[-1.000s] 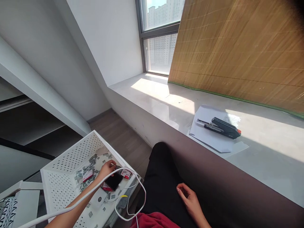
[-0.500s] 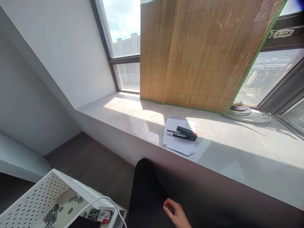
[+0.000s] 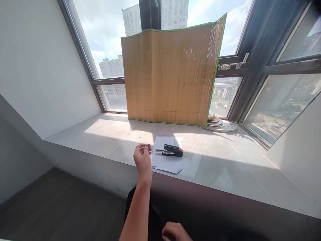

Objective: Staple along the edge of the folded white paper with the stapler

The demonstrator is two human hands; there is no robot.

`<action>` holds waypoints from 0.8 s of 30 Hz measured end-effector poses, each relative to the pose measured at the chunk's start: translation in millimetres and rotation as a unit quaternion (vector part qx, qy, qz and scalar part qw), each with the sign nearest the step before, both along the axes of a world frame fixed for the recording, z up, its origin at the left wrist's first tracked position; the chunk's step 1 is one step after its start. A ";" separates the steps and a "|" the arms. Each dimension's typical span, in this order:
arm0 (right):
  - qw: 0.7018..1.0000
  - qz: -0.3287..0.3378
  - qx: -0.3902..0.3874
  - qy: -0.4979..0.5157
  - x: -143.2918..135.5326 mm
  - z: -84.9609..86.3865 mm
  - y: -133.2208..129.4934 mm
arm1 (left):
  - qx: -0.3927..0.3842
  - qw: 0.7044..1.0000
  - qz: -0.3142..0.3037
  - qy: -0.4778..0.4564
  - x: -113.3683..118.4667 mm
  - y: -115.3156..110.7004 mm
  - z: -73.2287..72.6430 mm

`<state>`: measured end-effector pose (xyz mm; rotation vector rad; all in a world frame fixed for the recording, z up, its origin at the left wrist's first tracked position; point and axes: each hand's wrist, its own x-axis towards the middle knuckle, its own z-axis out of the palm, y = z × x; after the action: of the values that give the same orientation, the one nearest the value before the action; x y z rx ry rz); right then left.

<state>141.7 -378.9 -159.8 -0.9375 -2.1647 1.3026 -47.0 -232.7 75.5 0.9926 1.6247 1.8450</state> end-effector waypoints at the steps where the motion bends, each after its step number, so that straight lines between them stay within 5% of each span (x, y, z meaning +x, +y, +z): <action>1: 0.999 0.022 0.028 0.004 9.1 12.9 7.8 | -0.036 0.998 0.032 0.030 -13.0 28.8 -1.5; 3: 0.995 0.027 0.095 0.002 28.9 38.4 22.5 | -0.152 0.976 0.049 0.150 -39.1 77.8 -8.7; 5: 0.986 0.005 0.167 0.002 48.1 62.2 34.4 | -0.183 0.964 0.039 0.189 -59.9 113.1 -18.5; 9: 0.959 -0.017 0.279 0.037 75.4 107.8 51.6 | -0.198 0.943 0.012 0.269 -83.8 150.5 -35.1; 13: 0.954 -0.053 0.294 0.010 86.9 154.4 79.3 | -0.192 0.925 -0.015 0.329 -93.9 168.5 -44.7; 17: 0.950 -0.139 0.276 0.039 81.9 189.4 140.5 | -0.165 0.916 -0.048 0.362 -97.5 178.4 -51.6; 20: 0.933 -0.210 0.275 0.095 63.5 202.6 198.6 | -0.149 0.917 -0.061 0.364 -99.4 180.3 -54.2; 24: 0.923 -0.223 0.300 0.087 31.8 200.5 253.7 | -0.136 0.927 -0.050 0.345 -101.1 176.1 -52.4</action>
<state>173.5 -125.1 40.7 -0.9292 -1.8789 0.4401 -148.1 -56.7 23.1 1.6715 2.0923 1.2024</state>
